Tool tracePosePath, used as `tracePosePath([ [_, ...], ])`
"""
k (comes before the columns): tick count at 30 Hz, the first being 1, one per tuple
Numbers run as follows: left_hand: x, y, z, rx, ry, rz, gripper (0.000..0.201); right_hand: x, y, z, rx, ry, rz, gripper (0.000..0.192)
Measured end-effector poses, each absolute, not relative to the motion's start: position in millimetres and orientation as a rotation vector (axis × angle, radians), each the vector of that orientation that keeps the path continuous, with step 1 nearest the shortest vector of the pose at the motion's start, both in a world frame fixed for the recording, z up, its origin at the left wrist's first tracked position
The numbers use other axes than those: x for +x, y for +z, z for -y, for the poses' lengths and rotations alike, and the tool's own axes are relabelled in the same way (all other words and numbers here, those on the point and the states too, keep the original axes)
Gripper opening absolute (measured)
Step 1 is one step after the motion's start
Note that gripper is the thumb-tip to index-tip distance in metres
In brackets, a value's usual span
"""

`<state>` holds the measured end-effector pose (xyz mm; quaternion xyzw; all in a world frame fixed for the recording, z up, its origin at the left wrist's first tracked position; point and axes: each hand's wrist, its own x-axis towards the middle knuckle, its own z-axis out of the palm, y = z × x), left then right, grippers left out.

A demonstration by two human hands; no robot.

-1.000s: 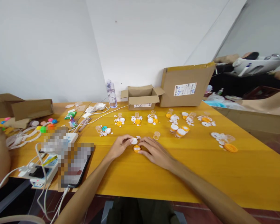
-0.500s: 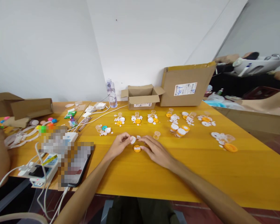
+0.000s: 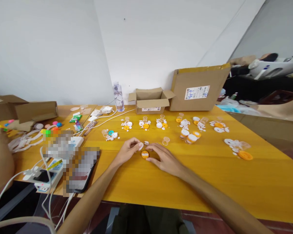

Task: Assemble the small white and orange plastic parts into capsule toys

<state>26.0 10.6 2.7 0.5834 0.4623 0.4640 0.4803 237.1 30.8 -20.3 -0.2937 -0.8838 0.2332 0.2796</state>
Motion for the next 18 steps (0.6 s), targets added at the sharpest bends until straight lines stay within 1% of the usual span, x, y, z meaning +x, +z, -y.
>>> tracePosePath([
  [11,22.6,-1.8,-11.3,1.369,1.113,-1.119,0.054,236.3,-20.3,-31.0,-0.794,0.683,2.357,0.020],
  [18,22.1,-1.6,-9.6,1.302,1.067,-1.105,0.048,235.7,-17.0,-30.0,-0.795,0.732,2.353,0.020],
])
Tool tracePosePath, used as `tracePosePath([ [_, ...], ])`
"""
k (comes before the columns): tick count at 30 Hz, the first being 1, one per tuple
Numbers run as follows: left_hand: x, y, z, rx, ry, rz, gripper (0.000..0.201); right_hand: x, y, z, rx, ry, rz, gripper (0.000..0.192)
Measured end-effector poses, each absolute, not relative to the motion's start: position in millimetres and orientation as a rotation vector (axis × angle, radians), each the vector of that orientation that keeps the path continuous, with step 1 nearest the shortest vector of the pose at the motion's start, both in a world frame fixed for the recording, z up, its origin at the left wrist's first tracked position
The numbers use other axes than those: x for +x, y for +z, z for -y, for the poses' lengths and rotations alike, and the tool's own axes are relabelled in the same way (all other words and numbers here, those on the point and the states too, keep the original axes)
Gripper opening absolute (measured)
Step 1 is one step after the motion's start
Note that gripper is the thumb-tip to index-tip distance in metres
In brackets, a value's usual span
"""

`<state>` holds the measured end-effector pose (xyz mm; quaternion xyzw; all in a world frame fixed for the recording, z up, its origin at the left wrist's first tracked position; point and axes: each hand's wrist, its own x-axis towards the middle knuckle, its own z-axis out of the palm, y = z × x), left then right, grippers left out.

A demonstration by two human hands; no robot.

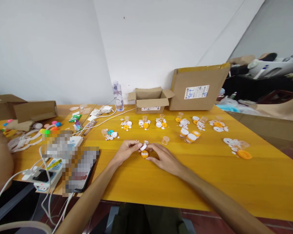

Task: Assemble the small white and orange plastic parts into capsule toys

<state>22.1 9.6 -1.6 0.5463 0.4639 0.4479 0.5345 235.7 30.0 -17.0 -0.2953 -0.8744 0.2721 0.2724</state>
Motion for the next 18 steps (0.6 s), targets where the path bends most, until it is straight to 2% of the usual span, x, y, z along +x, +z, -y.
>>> tracePosePath([
  [9,23.6,2.9,-8.0,1.242,1.063,-1.117,0.044,235.2,-14.5,-28.5,-0.800,0.725,2.346,0.016],
  [18,26.0,2.9,-11.1,1.441,1.090,-1.153,0.055,235.0,-16.3,-29.1,-0.870,0.725,2.283,0.010],
])
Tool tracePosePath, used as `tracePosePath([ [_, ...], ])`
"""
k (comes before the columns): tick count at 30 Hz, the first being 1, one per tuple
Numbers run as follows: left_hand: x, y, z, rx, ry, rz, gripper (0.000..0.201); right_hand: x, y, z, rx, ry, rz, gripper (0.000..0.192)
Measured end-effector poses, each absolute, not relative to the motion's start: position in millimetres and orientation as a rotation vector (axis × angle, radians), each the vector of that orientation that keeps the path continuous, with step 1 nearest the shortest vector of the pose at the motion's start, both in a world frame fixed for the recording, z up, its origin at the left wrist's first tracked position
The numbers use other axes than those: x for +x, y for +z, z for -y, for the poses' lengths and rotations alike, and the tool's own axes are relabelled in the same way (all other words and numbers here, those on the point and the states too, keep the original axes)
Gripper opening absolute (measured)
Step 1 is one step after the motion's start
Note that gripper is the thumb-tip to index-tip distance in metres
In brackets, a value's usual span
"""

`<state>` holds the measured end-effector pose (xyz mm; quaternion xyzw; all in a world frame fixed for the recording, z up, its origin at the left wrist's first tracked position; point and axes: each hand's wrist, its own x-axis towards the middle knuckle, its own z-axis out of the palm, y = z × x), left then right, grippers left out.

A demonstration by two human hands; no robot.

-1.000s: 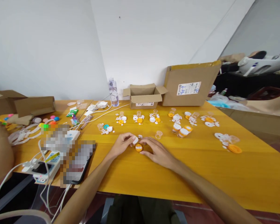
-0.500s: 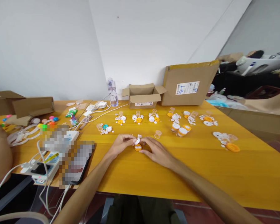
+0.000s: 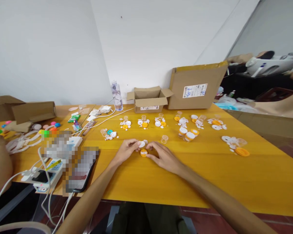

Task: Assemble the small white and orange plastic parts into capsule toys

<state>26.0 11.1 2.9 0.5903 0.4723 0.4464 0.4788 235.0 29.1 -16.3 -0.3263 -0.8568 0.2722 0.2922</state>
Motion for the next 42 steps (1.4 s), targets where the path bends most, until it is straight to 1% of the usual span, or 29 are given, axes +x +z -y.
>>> tracePosePath([
  [6,28.0,2.1,-10.9,1.561,1.073,-1.213,0.057,234.8,-14.4,-27.9,-0.854,0.778,2.250,0.024],
  [11,28.9,1.6,-9.8,1.588,1.061,-1.238,0.052,234.4,-12.2,-26.2,-0.858,0.790,2.272,0.017],
  [16,28.3,-2.4,-11.1,1.584,1.059,-1.260,0.049,234.7,-14.4,-26.9,-0.858,0.760,2.298,0.014],
  [28,27.4,-2.0,-10.5,1.519,1.063,-1.221,0.044,233.2,-15.8,-28.5,-0.848,0.832,2.287,0.017],
  [42,25.1,-2.8,-10.9,1.548,1.025,-1.220,0.046,230.5,-16.1,-28.1,-0.868,0.804,2.280,0.012],
])
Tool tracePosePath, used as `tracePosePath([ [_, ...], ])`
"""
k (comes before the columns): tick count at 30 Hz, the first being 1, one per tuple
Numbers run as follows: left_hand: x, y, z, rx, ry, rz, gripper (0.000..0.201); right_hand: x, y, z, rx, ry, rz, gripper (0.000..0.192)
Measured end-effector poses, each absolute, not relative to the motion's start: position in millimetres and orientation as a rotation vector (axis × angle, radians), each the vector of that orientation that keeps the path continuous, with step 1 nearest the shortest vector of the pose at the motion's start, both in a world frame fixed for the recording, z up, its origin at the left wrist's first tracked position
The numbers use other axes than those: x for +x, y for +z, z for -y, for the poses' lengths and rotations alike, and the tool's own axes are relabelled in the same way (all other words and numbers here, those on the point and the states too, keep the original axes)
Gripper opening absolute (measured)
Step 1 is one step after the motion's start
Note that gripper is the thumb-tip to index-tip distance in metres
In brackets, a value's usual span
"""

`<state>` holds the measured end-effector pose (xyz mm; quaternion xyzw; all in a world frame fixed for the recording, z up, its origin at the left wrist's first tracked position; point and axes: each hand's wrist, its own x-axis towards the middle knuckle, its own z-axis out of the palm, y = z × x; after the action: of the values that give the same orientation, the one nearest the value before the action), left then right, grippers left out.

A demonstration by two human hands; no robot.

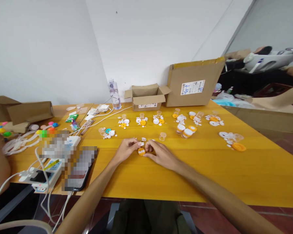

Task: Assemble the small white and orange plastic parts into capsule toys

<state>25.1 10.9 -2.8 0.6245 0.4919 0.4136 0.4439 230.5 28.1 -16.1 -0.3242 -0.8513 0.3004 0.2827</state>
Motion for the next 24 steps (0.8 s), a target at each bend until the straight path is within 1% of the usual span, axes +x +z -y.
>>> tracePosePath([
  [8,25.5,-1.0,-10.6,1.560,1.019,-1.206,0.051,229.4,-13.4,-27.1,-0.896,0.831,2.264,0.017],
  [11,26.5,-0.1,-10.4,1.535,1.016,-1.202,0.050,229.5,-13.9,-27.0,-0.908,0.815,2.269,0.018],
  [16,27.3,0.6,-10.1,1.500,1.042,-1.192,0.046,229.5,-14.6,-27.6,-0.925,0.804,2.270,0.017],
  [21,27.8,2.3,-9.7,1.473,1.046,-1.170,0.047,228.6,-13.6,-27.7,-0.918,0.784,2.294,0.012],
  [24,27.5,2.9,-9.7,1.477,1.045,-1.151,0.046,228.4,-12.3,-27.5,-0.906,0.776,2.298,0.013],
])
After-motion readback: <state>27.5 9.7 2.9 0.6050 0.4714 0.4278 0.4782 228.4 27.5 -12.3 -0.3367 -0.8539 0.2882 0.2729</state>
